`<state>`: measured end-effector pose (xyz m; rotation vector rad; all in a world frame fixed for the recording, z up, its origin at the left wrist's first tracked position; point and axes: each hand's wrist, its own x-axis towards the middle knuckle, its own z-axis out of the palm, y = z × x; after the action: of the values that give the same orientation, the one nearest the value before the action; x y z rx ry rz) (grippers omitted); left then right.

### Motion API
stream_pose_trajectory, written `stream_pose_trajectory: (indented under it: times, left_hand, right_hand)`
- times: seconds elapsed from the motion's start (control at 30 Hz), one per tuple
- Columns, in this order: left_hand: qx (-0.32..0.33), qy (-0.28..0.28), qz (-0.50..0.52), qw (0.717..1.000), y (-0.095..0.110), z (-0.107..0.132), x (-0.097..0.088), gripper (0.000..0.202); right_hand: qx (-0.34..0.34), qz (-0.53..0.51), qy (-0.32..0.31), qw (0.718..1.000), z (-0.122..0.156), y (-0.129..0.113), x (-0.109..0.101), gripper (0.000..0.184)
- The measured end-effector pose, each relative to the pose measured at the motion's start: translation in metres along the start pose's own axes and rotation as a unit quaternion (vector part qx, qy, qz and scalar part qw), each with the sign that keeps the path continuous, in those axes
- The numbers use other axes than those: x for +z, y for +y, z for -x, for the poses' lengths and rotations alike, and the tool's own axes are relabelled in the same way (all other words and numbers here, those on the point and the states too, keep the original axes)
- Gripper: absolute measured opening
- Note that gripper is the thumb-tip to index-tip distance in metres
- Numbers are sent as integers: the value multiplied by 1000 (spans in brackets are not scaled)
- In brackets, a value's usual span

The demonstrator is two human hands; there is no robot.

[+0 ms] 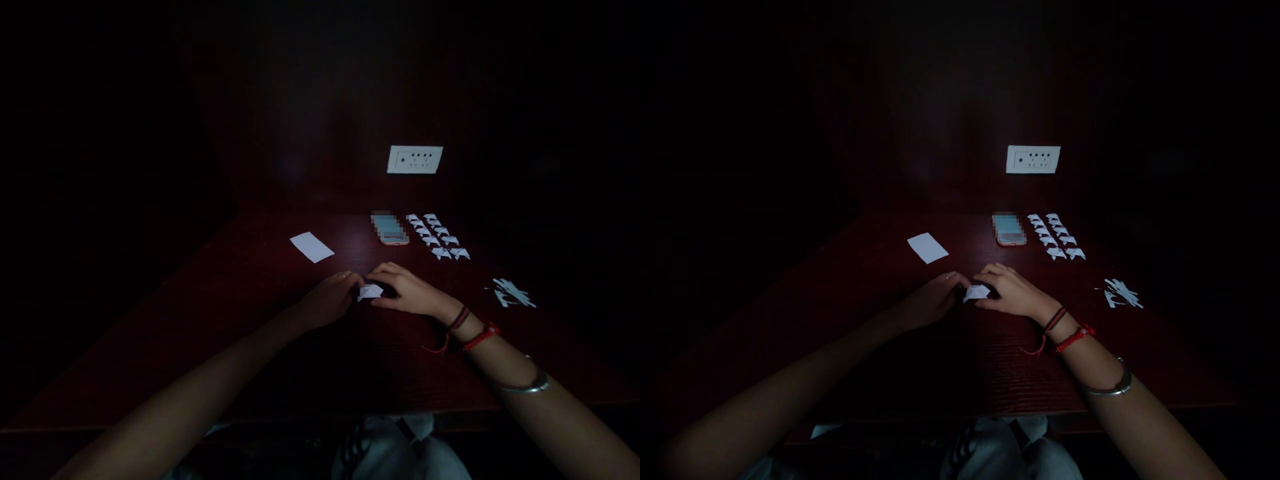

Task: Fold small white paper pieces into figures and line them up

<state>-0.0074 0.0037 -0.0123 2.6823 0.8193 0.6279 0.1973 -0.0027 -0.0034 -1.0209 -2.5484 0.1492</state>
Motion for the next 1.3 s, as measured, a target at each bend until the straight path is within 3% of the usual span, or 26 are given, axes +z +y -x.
stream_pose_trajectory:
  times: [0.2, 0.4, 0.47, 0.57, 0.7, 0.83, 0.97, 1.1, 1.2, 1.3]
  left_hand:
    - [-20, 78, 33, 996, -6, -4, 1, 31]
    - [-49, 113, -2, 992, -19, -4, 0, 31]
    - [-55, 107, -10, 993, -22, -3, 1, 31]
    - [-56, 103, -27, 993, -25, -2, 2, 30]
    - [-47, 101, -44, 993, -27, -1, 3, 31]
    - [-41, 98, -44, 993, -31, -1, 3, 32]
    - [-35, 94, -51, 994, -36, 1, 2, 31]
    - [-29, 93, -56, 994, -36, 3, -2, 29]
    - [-30, 94, -57, 993, -35, 4, -3, 28]
    - [-34, 94, -58, 993, -36, 3, -3, 28]
  right_hand:
    - [15, -14, -5, 1000, -6, -1, 7, 25]
    - [103, 37, 71, 992, -3, 3, -2, 37]
    - [128, 48, 37, 990, -1, 6, -10, 41]
    - [108, 17, -22, 994, 3, 8, -27, 38]
    - [49, -6, -22, 999, 0, 7, -42, 37]
    - [92, 5, -106, 990, -13, -3, -30, 68]
    - [163, 117, -143, 969, -28, -20, -10, 52]
    - [230, 158, -139, 950, -38, -30, -10, 46]
    - [209, 101, -123, 965, -41, -25, -19, 38]
    - [94, 60, -126, 986, -37, -13, -30, 33]
